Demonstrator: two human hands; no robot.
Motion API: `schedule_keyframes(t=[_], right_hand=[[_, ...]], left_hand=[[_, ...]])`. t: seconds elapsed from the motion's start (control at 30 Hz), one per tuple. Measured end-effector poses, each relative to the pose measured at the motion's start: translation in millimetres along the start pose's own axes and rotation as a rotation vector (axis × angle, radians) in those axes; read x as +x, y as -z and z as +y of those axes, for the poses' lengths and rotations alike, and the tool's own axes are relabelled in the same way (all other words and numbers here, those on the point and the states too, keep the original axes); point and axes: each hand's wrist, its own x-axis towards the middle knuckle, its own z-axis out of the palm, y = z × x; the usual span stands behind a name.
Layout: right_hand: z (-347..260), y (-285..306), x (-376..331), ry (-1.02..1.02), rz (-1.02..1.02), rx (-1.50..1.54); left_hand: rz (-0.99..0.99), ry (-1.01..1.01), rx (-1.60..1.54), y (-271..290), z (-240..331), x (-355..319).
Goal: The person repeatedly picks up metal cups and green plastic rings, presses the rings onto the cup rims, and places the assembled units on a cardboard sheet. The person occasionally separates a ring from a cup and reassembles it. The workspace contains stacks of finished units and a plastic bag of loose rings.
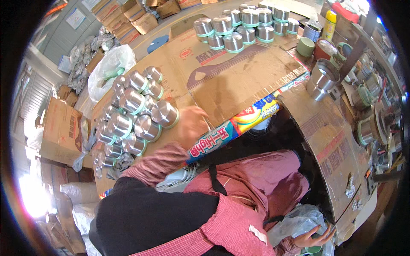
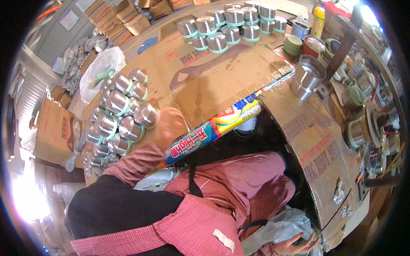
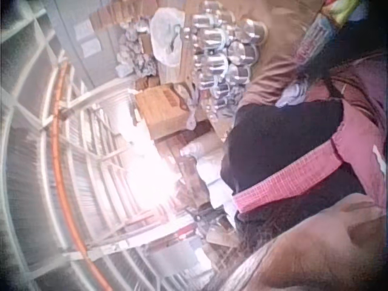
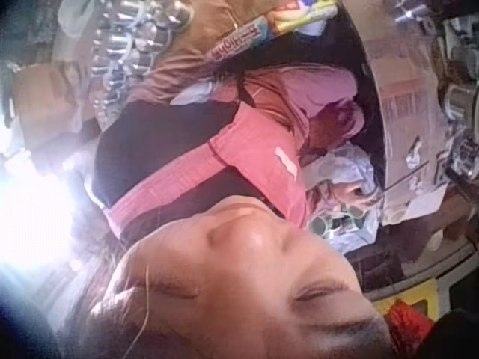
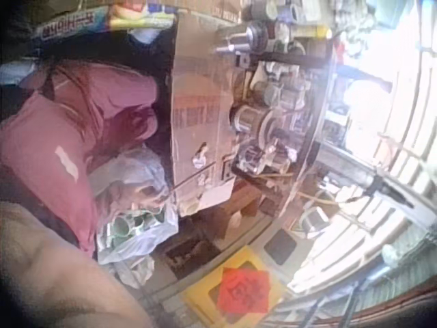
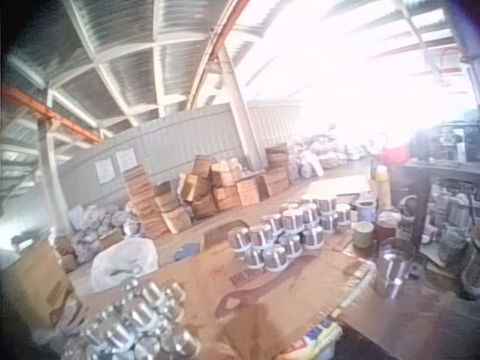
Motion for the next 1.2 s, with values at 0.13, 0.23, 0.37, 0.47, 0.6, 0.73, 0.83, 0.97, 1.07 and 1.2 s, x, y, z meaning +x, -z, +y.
schedule_keyframes(t=[0.13,0.23,0.37,0.47,0.6,0.73,0.83,0.97,1.07,1.2], right_hand=[[-37.0,-29.7,26.0,-0.04,-0.032,0.232],[-69.4,-47.2,36.3,-0.074,-0.096,0.45],[-106.4,-53.9,43.6,-0.06,-0.187,0.5],[-118.1,-55.8,48.8,-0.055,-0.218,0.565],[-116.1,-59.6,59.7,-0.035,-0.243,0.559],[-105.2,-71.0,80.2,-0.044,-0.244,0.581],[-89.6,-88.7,104.3,-0.049,-0.2,0.579],[-62.5,-131.5,143.4,-0.295,-0.167,0.762],[-44.0,-187.8,185.0,-0.477,-0.031,0.952],[-28.3,-253.4,233.9,-0.535,0.053,0.809]], left_hand=[[0.072,0.319,0.65,81.9,-55.8,-7.5],[-0.135,0.439,0.626,88.7,-73.6,-15.2],[-0.157,0.3,0.428,43.8,-75.4,-5.5],[0.014,0.152,0.101,5.8,-72.9,0.8],[0.083,0.408,-0.487,-29.2,-81.6,-0.3],[-0.022,0.383,-0.53,-40.3,-91.3,11.8],[-0.109,0.612,-0.836,-50.1,-75.1,31.5],[-0.263,0.654,-1.205,-71.9,-12.7,48.1],[-0.503,0.456,-1.137,-107.2,32.3,74.4],[-0.543,0.388,-1.265,-169.5,107.1,94.7]])
